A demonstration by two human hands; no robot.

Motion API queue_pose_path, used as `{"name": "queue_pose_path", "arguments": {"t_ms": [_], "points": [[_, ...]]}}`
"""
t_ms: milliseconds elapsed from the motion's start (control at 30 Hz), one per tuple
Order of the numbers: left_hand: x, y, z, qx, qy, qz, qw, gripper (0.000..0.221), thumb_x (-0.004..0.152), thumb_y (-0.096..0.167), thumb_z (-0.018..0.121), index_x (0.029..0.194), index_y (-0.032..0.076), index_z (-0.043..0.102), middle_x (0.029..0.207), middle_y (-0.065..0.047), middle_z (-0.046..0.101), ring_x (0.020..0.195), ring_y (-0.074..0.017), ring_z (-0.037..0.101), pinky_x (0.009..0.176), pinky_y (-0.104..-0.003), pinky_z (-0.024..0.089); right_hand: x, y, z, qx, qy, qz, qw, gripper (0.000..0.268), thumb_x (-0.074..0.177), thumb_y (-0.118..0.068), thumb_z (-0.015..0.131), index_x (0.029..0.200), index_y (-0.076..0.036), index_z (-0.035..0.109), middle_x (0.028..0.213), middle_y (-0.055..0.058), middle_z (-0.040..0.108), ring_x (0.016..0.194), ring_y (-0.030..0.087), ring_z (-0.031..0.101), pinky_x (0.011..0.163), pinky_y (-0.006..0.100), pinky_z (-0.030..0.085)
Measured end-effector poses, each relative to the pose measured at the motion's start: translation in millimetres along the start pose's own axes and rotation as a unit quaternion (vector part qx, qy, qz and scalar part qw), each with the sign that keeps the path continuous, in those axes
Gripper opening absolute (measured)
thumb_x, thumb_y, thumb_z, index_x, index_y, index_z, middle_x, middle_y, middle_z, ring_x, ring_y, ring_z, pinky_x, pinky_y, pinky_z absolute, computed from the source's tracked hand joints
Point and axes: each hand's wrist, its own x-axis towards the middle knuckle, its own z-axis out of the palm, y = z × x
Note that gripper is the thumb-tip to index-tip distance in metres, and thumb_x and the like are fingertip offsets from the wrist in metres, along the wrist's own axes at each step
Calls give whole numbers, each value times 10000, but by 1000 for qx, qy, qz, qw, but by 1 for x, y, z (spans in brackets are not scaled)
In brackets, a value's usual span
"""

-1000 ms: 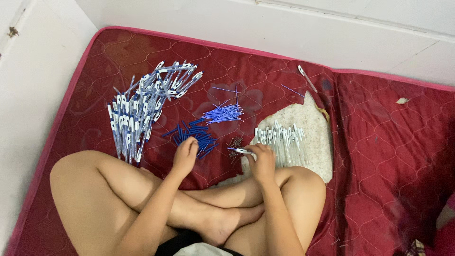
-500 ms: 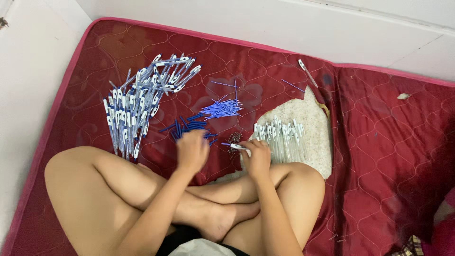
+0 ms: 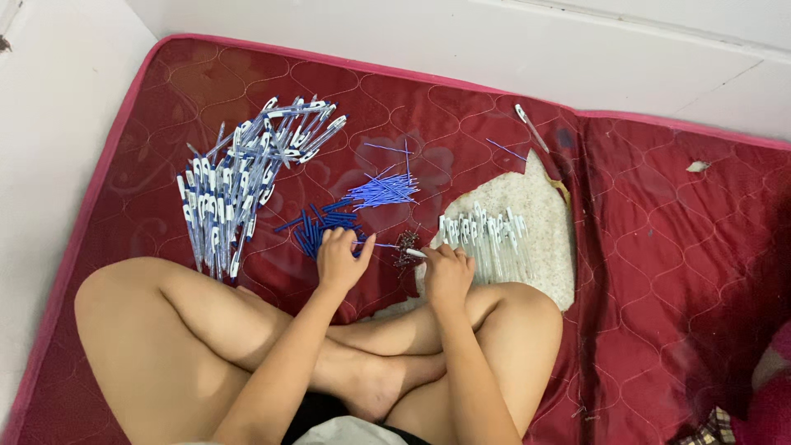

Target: The person assembles pens by hand while sitting on a mattress, picking up small metal springs and blue ink tubes and inserting them into white plastic pen bodies.

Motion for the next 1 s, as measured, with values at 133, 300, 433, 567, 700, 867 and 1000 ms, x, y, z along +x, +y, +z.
{"name": "queue_pose_path", "arguments": {"t_ms": [133,300,433,567,700,867,1000], "points": [[1,5,-7,39,9,2,999,548,829,597,716,631,163,446,660,-21,465,754,-297,593,603,-419,510,-5,2,8,-47,4,-1,999,139,881,-285,676,891,-399,754,804,-78,584,862,182,566,762,362,380],[1,5,-7,102,32,6,994,569,769,657,726,634,169,467,703,-9,480,795,-274,592,621,-408,511,-6,-2,5,-68,-5,7,998,201,936,-254,610,855,-391,732,842,-75,548,897,198,531,785,379,338],[2,4,-4,109,35,-8,993,538,782,636,724,643,175,482,716,-8,486,799,-284,588,630,-425,511,0,-10,-13,-86,8,1,996,153,892,-252,634,836,-343,743,952,-47,564,940,227,522,781,391,357],[9,9,5,78,41,-73,993,461,883,536,702,677,172,508,705,-31,514,775,-299,622,642,-415,540,2,-18,-27,-113,-4,1,994,182,912,-284,618,876,-359,780,1005,-30,566,953,244,523,796,394,358],[44,24,21,49,73,-35,996,412,904,473,715,695,162,544,719,-48,558,791,-324,645,676,-432,552,0,-8,-12,-98,-26,32,994,203,947,-303,595,948,-393,778,984,-40,561,955,220,538,819,391,365],[93,22,34,85,-8,-61,994,389,831,546,742,1006,221,620,943,-51,574,928,-336,629,733,-459,572,14,-8,-49,65,-64,142,986,254,959,-312,666,1178,-222,761,856,90,670,813,339,690,728,450,516],[112,10,-9,169,-105,-68,978,630,797,589,749,1317,245,665,1192,-97,575,1081,-376,604,799,-500,578,23,6,-65,169,-35,151,973,393,988,-99,594,1358,27,637,955,218,648,884,442,671,768,481,530]]}}
